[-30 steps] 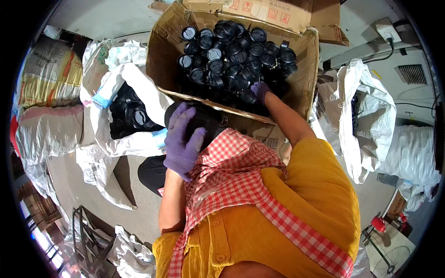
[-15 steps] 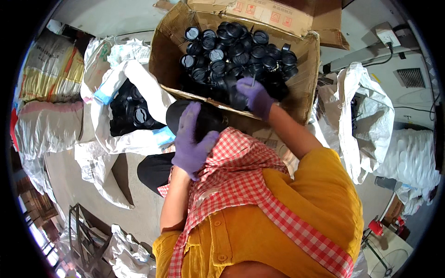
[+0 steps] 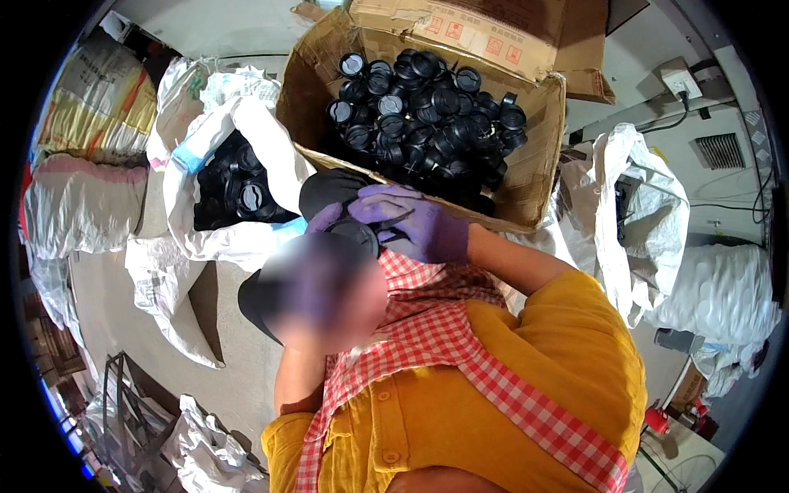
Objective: The person picks up black plastic lids from a white bag, wipes them with their gloved hands, and places them into a cardboard box.
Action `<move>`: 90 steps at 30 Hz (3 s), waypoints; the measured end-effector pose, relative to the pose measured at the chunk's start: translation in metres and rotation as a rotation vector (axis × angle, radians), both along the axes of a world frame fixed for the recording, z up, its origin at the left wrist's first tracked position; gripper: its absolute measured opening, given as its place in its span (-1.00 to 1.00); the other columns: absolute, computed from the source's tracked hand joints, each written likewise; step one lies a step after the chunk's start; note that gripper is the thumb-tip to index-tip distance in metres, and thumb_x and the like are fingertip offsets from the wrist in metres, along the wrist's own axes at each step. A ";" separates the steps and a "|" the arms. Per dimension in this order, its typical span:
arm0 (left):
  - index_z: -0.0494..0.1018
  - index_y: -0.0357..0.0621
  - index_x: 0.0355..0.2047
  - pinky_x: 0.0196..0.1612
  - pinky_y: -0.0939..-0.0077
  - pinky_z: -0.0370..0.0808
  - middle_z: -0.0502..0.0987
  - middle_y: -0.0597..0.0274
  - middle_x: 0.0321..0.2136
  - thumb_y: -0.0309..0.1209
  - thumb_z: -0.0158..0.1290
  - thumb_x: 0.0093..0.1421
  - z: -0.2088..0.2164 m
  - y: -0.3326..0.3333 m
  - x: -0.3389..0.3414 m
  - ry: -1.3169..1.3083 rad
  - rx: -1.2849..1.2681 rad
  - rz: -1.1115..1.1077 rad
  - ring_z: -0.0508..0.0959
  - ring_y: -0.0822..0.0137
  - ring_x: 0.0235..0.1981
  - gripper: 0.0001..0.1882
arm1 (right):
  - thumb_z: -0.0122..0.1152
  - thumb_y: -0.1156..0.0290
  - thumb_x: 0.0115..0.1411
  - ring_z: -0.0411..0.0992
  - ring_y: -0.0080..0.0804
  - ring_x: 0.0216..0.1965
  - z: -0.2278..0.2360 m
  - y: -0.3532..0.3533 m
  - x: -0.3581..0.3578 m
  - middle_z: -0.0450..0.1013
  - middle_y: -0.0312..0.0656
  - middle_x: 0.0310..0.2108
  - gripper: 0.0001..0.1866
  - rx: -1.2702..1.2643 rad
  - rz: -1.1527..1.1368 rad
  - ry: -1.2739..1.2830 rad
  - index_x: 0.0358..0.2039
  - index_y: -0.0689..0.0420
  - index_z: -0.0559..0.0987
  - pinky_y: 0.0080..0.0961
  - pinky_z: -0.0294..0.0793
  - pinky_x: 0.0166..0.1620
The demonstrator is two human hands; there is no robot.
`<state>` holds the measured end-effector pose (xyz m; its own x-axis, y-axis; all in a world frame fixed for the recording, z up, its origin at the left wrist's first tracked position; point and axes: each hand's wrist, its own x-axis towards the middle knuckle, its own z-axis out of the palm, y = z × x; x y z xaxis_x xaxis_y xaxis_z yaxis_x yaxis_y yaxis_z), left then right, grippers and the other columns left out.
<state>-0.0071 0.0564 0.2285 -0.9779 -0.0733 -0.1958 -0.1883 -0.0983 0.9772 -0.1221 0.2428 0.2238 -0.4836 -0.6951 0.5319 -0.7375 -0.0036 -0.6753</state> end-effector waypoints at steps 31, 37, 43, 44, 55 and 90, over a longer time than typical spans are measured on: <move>0.41 -0.20 -0.11 -0.14 0.35 0.41 0.48 0.09 -0.26 -0.34 0.01 0.08 0.057 0.048 -0.001 -0.041 -1.042 0.020 0.47 0.20 -0.21 -0.64 | 0.07 0.46 0.14 0.43 -0.58 -0.29 0.024 -0.029 -0.026 0.48 -0.22 -0.36 -0.87 -0.471 0.089 -1.249 -0.31 0.21 0.49 -0.57 0.44 -0.19; 0.35 -0.08 0.01 -0.17 0.43 0.37 0.42 0.13 -0.25 -0.44 0.03 0.10 0.070 0.049 -0.047 0.112 -0.728 -0.052 0.44 0.23 -0.25 -0.58 | -0.01 0.62 0.07 0.43 -0.51 -0.30 -0.059 -0.030 -0.055 0.46 -0.21 -0.37 -0.82 -0.159 -0.199 -0.758 -0.30 0.22 0.52 -0.55 0.44 -0.18; 0.33 0.00 0.05 -0.08 0.36 0.34 0.40 0.10 -0.15 -0.49 0.00 0.07 0.057 0.024 -0.039 0.142 -1.066 -0.164 0.42 0.12 -0.16 -0.52 | 0.08 0.56 -0.03 0.43 -0.23 -0.25 -0.091 -0.023 -0.089 0.47 -0.12 -0.36 -0.76 0.309 -0.682 -0.157 -0.29 0.11 0.53 -0.30 0.41 -0.10; 0.32 0.00 0.07 -0.05 0.35 0.33 0.40 0.10 -0.13 -0.49 0.01 0.06 0.052 0.016 -0.033 0.163 -1.083 -0.112 0.42 0.11 -0.13 -0.51 | 0.09 0.50 -0.02 0.39 -0.15 -0.20 -0.117 0.001 -0.108 0.45 -0.12 -0.30 -0.76 0.399 -0.732 -0.209 -0.28 0.06 0.54 -0.24 0.38 -0.08; 0.16 -0.12 0.18 0.24 0.24 0.00 0.02 -0.14 0.22 -0.44 0.19 -0.10 0.035 -0.058 -0.047 0.084 -1.023 0.303 0.02 0.01 0.26 -0.22 | 0.05 0.18 0.10 0.23 0.09 0.06 -0.258 0.041 -0.134 0.22 0.08 0.07 -0.57 0.868 -1.149 -0.636 -0.03 0.06 0.41 -0.19 0.26 0.08; 0.31 -0.25 0.05 -0.05 0.54 0.38 0.48 0.18 -0.16 -0.72 -0.05 -0.14 0.026 -0.012 0.000 -0.191 -0.094 -0.036 0.48 0.35 -0.16 -0.38 | 0.25 0.24 -0.05 0.41 -0.12 -0.22 0.012 0.004 -0.001 0.44 -0.12 -0.34 -0.68 0.445 0.172 -0.086 -0.33 0.10 0.42 -0.32 0.36 -0.20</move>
